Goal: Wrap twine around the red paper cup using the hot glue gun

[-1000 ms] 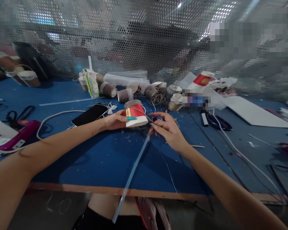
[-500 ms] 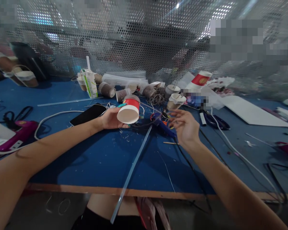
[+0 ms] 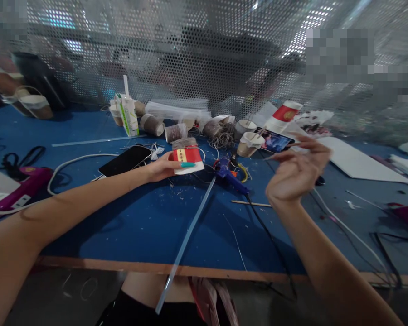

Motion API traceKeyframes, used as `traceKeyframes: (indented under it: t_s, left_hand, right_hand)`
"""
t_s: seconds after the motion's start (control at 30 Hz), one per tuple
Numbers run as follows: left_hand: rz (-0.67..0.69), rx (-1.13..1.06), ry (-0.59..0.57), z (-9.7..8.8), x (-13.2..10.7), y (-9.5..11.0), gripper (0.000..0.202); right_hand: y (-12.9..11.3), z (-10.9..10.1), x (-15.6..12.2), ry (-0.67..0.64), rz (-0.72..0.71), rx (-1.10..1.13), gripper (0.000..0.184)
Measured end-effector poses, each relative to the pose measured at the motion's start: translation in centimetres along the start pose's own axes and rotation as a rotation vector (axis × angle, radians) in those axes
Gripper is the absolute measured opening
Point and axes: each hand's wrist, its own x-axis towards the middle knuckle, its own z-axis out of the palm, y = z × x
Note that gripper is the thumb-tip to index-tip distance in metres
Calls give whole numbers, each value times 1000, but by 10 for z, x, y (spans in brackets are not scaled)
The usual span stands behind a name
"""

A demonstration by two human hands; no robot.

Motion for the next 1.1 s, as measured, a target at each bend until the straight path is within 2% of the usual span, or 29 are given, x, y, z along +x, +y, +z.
traceKeyframes:
  t_s: [0.03,0.07,0.1,0.17,0.27,0.43,0.73,0.8,0.87,0.93,1.03,1.1]
  left_hand:
    - [16,13,-12,0,0,-1,66]
    - [22,30,-23,1,1,-3,67]
    - [22,50,-31,1,1,-4,68]
    - [9,91,-45,1,1,-5,68]
    - [-1,135,-85,3,0,-5,71]
    - [26,143,-139,6,0,-3,72]
    - [2,159,-87,-2,0,-6,68]
    - [-1,154,-78,0,0,-5,68]
    - [-3,150,-63,3,-1,-4,69]
    - [2,156,-53,7,-2,-3,70]
    - [16,197,-63,9,-2,-3,69]
    - [22,237,-73,8,-2,-4,63]
  right_hand:
    - [-7,10,-8,14,-65,73,38]
    - [-14,20,-17,-82,-125,213,35]
    - [-20,30,-26,-264,-137,314,35]
    - [-31,48,-41,-504,-65,398,35]
    - [-38,60,-51,-624,61,392,37]
    - [-35,60,-50,-592,111,401,41]
    - [-30,53,-37,-319,245,489,35]
    - [-28,51,-35,-224,216,467,34]
    - [-28,51,-37,-181,138,426,34]
    - [-28,53,-43,-233,57,366,34]
    - [-27,56,-52,-440,-56,239,31]
    - [-24,57,-55,-523,-120,173,31]
